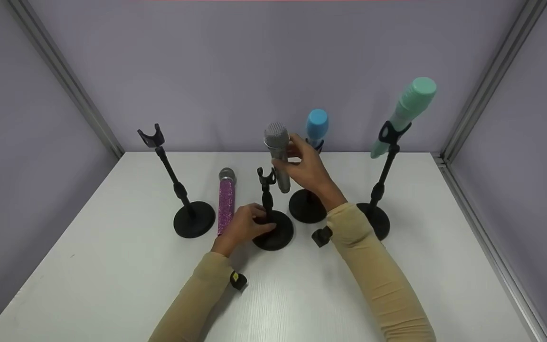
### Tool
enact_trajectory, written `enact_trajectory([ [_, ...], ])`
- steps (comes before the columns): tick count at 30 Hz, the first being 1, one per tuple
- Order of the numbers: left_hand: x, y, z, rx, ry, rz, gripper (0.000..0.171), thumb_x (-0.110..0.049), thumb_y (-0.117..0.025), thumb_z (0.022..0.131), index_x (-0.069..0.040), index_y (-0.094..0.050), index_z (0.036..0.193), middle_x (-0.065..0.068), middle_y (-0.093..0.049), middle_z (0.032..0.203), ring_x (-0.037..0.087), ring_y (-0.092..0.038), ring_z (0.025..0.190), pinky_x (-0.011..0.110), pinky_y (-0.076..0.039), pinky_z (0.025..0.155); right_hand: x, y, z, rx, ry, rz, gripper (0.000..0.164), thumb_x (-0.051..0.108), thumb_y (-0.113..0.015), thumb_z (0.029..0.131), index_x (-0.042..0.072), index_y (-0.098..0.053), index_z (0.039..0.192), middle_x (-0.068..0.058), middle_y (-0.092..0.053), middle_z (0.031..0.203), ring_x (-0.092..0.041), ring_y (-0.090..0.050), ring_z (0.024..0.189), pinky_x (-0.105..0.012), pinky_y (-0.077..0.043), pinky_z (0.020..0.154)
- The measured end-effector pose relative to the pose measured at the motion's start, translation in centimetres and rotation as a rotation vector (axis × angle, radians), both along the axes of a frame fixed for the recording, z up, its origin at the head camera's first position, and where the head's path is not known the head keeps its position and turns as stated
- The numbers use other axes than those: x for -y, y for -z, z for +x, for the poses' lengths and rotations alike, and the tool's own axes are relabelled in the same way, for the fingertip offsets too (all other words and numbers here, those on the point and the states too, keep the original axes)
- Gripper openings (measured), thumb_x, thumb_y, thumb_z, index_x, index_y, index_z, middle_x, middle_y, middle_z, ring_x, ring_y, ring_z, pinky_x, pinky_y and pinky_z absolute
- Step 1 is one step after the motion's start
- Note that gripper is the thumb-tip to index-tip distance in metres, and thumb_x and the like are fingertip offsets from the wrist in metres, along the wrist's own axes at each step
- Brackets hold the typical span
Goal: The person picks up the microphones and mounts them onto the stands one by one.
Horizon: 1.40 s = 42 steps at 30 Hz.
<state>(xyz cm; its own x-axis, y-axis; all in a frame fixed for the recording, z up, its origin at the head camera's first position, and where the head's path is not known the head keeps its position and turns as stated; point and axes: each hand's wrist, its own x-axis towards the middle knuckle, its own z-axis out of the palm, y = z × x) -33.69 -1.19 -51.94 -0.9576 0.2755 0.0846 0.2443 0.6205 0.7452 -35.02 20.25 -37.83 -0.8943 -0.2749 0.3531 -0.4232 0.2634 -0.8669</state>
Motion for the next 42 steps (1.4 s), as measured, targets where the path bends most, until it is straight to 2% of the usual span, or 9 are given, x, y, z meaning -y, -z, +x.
enact_trajectory([
  [5, 0.4, 0.2, 0.2, 0.013, -0.007, 0.004, 0.031, -0.021, -0.083, 0.088, -0.004, -0.077, 0.113, 0.009, -0.073, 0.116, 0.021, -0.067, 0.111, 0.035, -0.057, 0.098, 0.9, 0.3, -0.1, -0.017, -0.006, 0.0, 0.066, 0.013, -0.072, 0.097, 0.015, -0.042, 0.156, -0.014, -0.057, 0.146, -0.033, -0.055, 0.135, -0.057, -0.039, 0.118],
  [12, 0.6, 0.0, 0.0, 0.006, 0.001, 0.007, 0.022, -0.02, -0.083, 0.088, -0.007, -0.081, 0.105, 0.006, -0.074, 0.11, 0.018, -0.066, 0.106, 0.036, -0.057, 0.096, 2.1, 0.3, -0.7, -0.083, 0.0, -0.032, 0.063, 0.009, -0.071, 0.097, 0.012, -0.045, 0.154, -0.014, -0.059, 0.142, -0.031, -0.058, 0.133, -0.051, -0.044, 0.114],
  [20, 0.6, -0.1, 0.1, 0.02, -0.006, 0.01, 0.023, -0.02, -0.083, 0.088, -0.008, -0.08, 0.107, 0.005, -0.073, 0.111, 0.017, -0.066, 0.107, 0.035, -0.058, 0.096, 3.2, 0.1, -1.1, -0.067, 0.015, -0.032, 0.065, 0.011, -0.072, 0.097, 0.017, -0.043, 0.155, -0.012, -0.058, 0.145, -0.03, -0.057, 0.134, -0.05, -0.045, 0.114],
  [27, 0.4, 0.0, 0.2, 0.017, -0.006, 0.008, 0.024, -0.021, -0.084, 0.087, -0.006, -0.08, 0.106, 0.007, -0.074, 0.113, 0.02, -0.067, 0.11, 0.036, -0.058, 0.097, 3.6, 0.7, -1.2, -0.056, -0.067, -0.034, 0.061, 0.004, -0.071, 0.096, 0.009, -0.046, 0.152, -0.016, -0.057, 0.143, -0.033, -0.057, 0.135, -0.051, -0.049, 0.111],
  [31, 0.4, 0.0, 0.1, 0.03, -0.008, 0.011, 0.025, -0.022, -0.083, 0.088, -0.006, -0.08, 0.107, 0.007, -0.073, 0.114, 0.02, -0.067, 0.11, 0.037, -0.058, 0.097, 3.5, 0.9, -1.3, -0.056, -0.072, -0.005, 0.048, 0.004, -0.07, 0.097, 0.004, -0.056, 0.143, -0.018, -0.06, 0.136, -0.032, -0.056, 0.135, -0.051, -0.046, 0.114],
  [34, 0.5, 0.0, 0.1, 0.029, -0.008, 0.011, 0.026, -0.021, -0.083, 0.088, -0.006, -0.079, 0.108, 0.007, -0.073, 0.114, 0.02, -0.067, 0.109, 0.036, -0.058, 0.095, 3.4, 1.0, -1.4, -0.043, -0.101, 0.034, 0.041, 0.004, -0.067, 0.098, -0.001, -0.057, 0.138, -0.023, -0.06, 0.136, -0.035, -0.056, 0.135, -0.051, -0.044, 0.117],
  [42, 0.6, 0.0, 0.1, 0.033, -0.022, 0.003, 0.027, -0.021, -0.084, 0.087, -0.006, -0.079, 0.108, 0.007, -0.073, 0.115, 0.02, -0.067, 0.109, 0.036, -0.058, 0.095, 3.2, 1.4, -1.6, -0.005, -0.137, 0.15, 0.045, 0.011, -0.064, 0.102, 0.003, -0.052, 0.144, -0.02, -0.058, 0.146, -0.037, -0.053, 0.141, -0.053, -0.043, 0.117],
])
